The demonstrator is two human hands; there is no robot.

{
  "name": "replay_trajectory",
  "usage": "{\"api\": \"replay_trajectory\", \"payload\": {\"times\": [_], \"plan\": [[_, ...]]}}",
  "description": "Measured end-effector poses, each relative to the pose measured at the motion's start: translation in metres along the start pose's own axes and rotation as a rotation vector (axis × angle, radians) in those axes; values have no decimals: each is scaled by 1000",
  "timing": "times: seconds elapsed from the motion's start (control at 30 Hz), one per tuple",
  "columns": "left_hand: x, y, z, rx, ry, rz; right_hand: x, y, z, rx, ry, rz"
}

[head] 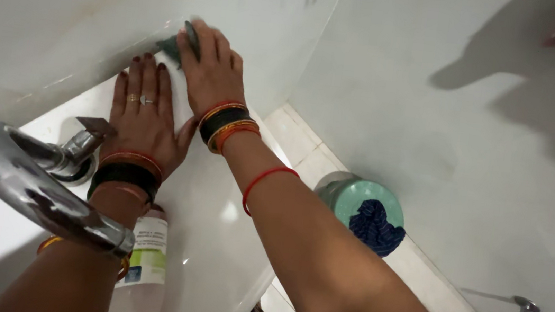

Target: The person cleans a small white wall-mounted sink using a green sponge, scrubbing the basin, the faucet, and the edges of the sink, then rinses the sink with water from the faucet.

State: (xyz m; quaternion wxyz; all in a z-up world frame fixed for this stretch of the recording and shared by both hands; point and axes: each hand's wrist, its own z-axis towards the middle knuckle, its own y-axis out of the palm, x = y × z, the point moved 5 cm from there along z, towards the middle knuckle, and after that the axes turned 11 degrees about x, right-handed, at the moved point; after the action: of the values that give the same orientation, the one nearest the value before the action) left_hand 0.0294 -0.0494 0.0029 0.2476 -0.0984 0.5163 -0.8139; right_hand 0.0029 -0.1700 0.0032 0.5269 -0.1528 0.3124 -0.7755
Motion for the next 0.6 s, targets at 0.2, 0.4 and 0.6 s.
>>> {"api": "replay_trajectory", "payload": {"times": [0.2, 0.4, 0.6], "plan": [[2, 10, -3, 32, 47, 15, 20, -27, -49, -228, 8, 179], [5, 13, -2, 61, 87, -16, 27, -45, -56, -252, -29, 194], [20, 13, -12, 27, 247, 225, 38, -81, -93, -335, -99, -9]]}}
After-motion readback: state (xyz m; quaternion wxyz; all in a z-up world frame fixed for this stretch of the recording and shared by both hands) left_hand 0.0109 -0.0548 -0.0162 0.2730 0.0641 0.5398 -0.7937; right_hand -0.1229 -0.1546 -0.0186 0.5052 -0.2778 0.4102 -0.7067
